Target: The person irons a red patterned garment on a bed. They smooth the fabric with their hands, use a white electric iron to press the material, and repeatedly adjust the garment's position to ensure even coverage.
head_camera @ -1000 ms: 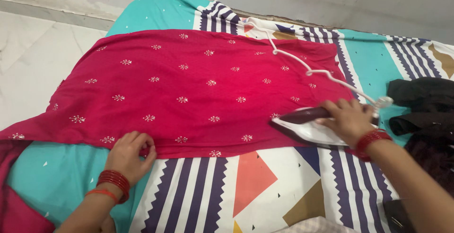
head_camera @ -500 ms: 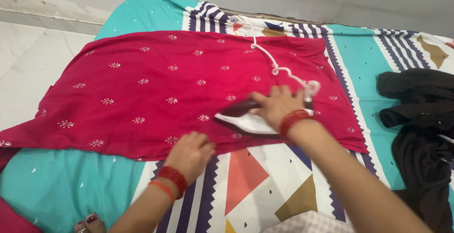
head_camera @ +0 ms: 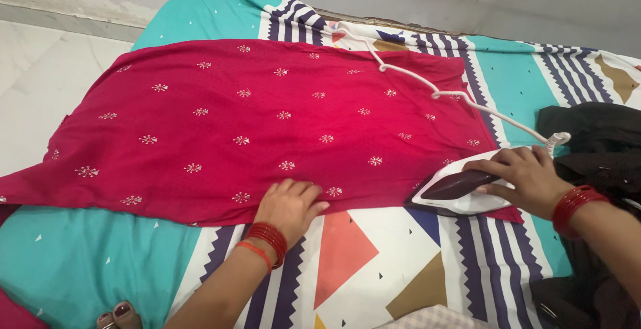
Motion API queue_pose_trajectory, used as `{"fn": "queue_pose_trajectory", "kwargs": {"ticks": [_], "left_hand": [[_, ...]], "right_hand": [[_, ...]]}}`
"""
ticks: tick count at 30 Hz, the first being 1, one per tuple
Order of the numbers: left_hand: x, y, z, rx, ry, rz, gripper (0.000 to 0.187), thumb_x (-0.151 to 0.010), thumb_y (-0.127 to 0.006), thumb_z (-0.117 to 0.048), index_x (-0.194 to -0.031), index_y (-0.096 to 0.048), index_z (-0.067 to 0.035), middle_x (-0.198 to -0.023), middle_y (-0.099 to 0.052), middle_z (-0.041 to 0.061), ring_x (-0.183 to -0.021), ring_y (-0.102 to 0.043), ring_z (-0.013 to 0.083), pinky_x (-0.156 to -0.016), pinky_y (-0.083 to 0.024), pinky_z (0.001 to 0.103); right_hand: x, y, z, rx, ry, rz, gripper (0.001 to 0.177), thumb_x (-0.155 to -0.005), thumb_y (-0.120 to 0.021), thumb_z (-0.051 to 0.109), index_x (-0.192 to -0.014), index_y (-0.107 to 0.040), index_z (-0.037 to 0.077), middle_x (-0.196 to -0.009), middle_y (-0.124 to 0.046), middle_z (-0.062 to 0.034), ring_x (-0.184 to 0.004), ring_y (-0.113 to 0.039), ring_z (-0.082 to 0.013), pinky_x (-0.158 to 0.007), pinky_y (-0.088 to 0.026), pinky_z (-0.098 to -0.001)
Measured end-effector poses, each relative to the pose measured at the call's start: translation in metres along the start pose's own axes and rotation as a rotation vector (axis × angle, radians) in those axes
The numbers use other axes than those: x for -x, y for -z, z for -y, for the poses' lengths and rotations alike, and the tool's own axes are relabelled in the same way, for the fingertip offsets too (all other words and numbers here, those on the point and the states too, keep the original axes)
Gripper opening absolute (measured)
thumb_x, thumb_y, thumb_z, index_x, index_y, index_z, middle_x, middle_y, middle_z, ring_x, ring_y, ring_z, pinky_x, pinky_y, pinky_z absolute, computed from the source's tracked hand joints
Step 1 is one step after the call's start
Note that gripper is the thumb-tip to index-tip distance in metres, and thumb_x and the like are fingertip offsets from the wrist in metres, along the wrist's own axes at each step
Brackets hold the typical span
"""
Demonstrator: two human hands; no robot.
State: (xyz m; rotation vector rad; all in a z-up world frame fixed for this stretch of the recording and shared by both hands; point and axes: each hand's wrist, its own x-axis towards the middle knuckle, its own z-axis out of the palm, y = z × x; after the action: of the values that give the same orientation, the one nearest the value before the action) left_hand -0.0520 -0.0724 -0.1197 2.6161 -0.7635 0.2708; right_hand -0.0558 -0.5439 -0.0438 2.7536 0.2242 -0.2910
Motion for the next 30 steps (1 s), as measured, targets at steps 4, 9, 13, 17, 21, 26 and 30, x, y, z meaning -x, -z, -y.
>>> {"fn": "queue_pose_trajectory", "kwargs": {"ticks": [4,9,13,17,21,26,30], "left_hand": [[-0.016,0.014,-0.004,0.197,0.271,0.138,0.016,-0.092,-0.066,-0.026,-0.100,-0.075,-0.017,-0.105,-0.071,0.006,-0.102,-0.066,0.0280,-0.089,-0.053,0.044],[-0.025,0.017,0.003,0.328,0.362,0.124,0.009,-0.089,-0.067,-0.018,-0.092,-0.075,-0.015,-0.099,-0.068,0.006,-0.092,-0.068,0.0298,-0.083,-0.055,0.044],[-0.011,0.012,0.005,0.089,-0.012,-0.022,0.013,-0.081,-0.065,-0.006,-0.089,-0.075,-0.012,-0.095,-0.066,0.006,-0.097,-0.065,0.0278,-0.085,-0.052,0.043],[-0.008,0.008,-0.008,-0.034,-0.152,0.174,0.012,-0.083,-0.068,-0.016,-0.087,-0.073,-0.005,-0.094,-0.066,0.010,-0.098,-0.062,0.0272,-0.088,-0.050,0.041],[-0.005,-0.002,-0.015,-0.088,-0.226,0.145,0.018,-0.081,-0.068,-0.019,-0.091,-0.071,-0.005,-0.095,-0.067,0.012,-0.093,-0.064,0.0296,-0.081,-0.052,0.044],[0.023,-0.025,-0.027,-0.167,-0.343,0.051,0.012,-0.076,-0.065,-0.007,-0.087,-0.067,-0.005,-0.087,-0.067,0.012,-0.087,-0.066,0.0286,-0.079,-0.055,0.041],[0.043,-0.032,-0.039,-0.185,-0.280,0.048,0.014,-0.077,-0.062,-0.003,-0.090,-0.066,-0.003,-0.088,-0.066,0.012,-0.089,-0.065,0.0263,-0.086,-0.055,0.038]], "right_hand": [[0.005,0.011,0.030,-0.027,-0.096,0.038,0.055,-0.086,-0.054,0.064,-0.140,-0.050,0.052,-0.128,-0.060,0.0014,-0.134,-0.045,-0.0255,-0.124,-0.015,-0.0638],[0.007,0.031,0.071,-0.098,-0.119,-0.035,0.052,-0.089,-0.054,0.062,-0.140,-0.053,0.048,-0.124,-0.060,-0.0042,-0.132,-0.047,-0.0265,-0.118,-0.019,-0.0680],[0.004,0.050,0.099,-0.136,-0.180,-0.012,0.050,-0.092,-0.053,0.060,-0.140,-0.053,0.046,-0.123,-0.061,-0.0044,-0.131,-0.048,-0.0265,-0.117,-0.020,-0.0694],[-0.001,0.053,0.102,-0.155,-0.161,-0.056,0.052,-0.091,-0.054,0.061,-0.141,-0.053,0.044,-0.127,-0.059,-0.0073,-0.130,-0.047,-0.0295,-0.112,-0.023,-0.0709],[-0.004,0.045,0.093,-0.196,-0.134,-0.086,0.052,-0.090,-0.054,0.061,-0.139,-0.055,0.043,-0.128,-0.058,-0.0088,-0.132,-0.045,-0.0314,-0.111,-0.022,-0.0705],[-0.010,0.043,0.090,-0.206,-0.131,-0.077,0.053,-0.090,-0.055,0.062,-0.138,-0.055,0.043,-0.127,-0.058,-0.0083,-0.133,-0.044,-0.0308,-0.112,-0.020,-0.0712],[-0.008,0.047,0.093,-0.218,-0.101,-0.077,0.050,-0.089,-0.055,0.061,-0.137,-0.057,0.044,-0.125,-0.059,-0.0061,-0.132,-0.045,-0.0291,-0.115,-0.018,-0.0702]]}}
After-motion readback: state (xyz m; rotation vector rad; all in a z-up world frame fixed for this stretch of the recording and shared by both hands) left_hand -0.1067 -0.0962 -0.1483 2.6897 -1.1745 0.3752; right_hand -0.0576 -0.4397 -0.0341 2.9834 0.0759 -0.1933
